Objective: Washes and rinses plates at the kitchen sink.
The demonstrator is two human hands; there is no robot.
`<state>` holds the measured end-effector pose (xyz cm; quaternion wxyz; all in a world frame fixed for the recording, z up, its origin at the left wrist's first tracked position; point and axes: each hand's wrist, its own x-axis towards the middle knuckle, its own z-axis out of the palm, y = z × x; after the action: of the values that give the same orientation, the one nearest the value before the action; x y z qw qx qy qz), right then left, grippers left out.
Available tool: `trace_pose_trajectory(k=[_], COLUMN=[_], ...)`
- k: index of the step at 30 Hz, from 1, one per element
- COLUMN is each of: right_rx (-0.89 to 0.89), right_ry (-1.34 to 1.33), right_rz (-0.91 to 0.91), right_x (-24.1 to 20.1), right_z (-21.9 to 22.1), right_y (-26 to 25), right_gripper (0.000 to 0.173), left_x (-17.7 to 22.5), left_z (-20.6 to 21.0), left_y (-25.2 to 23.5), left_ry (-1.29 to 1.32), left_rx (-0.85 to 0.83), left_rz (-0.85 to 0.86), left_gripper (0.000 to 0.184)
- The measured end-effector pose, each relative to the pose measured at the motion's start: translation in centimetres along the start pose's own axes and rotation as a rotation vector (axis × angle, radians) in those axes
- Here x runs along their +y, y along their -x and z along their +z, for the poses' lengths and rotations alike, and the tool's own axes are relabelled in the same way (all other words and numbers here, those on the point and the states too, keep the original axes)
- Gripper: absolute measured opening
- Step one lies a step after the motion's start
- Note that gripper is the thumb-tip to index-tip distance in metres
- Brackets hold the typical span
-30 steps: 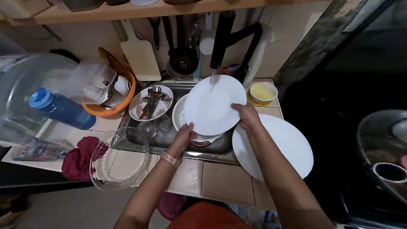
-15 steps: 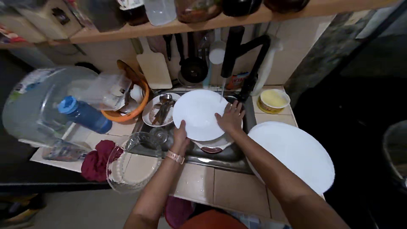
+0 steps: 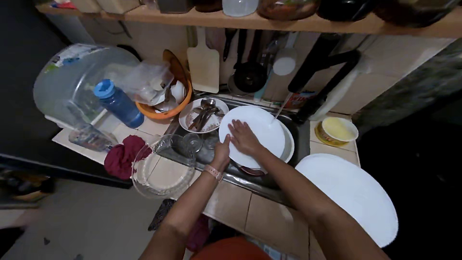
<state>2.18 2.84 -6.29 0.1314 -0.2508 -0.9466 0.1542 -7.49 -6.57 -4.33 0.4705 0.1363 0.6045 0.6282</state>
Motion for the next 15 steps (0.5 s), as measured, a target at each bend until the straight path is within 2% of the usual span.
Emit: trace_pose_trajectory(k=[3,5,7,9,11,12,13,15], right_rx=[0.003,0.105,0.188,0.226,0.222,0.199,0.173,0.167], right_ry=[-0.016,-0.002,-0.084,-0.389,-0.838,-1.099,-1.336,-1.626], right_rz=[-0.136,0.023,0.333,0.648,0.847,0.907,0.948,0.938], right_x=[1.5,3.6,5.4,5.9,5.6,5.1,4.7,4.2], right_z=[0.5,1.2,1.0,-0.2,-1.8,-2.8,-3.8,-6.2], right_y=[3.0,4.3,4.4,3.3,2.1,1.7,1.4,0.8], right_gripper=[0.053,0.057,0.071,0.084,0.074,0.07,0.077,0.096], left_x=[1.6,3.1,4.3,5.4,6.5,7.0,7.2,6.8], left_z=[-1.3,-1.9,-2.2,-2.3,-2.1,-2.0,-2.0,-2.2], left_y=[-0.5,-0.3,-0.3,0.1,0.6,1.1,1.5,2.0], left_ry=[-0.116,-0.244,-0.368,-0.489,-0.637,-0.725,-0.813,-0.944], left_rx=[-0.01,-0.022,-0.035,-0.051,-0.065,-0.073,-0.087,-0.13], left_rz=[0.063,0.113,0.18,0.266,0.388,0.447,0.519,0.755], left_gripper=[0.037,0.037,0.038,0.039,0.039,0.039,0.04,0.035])
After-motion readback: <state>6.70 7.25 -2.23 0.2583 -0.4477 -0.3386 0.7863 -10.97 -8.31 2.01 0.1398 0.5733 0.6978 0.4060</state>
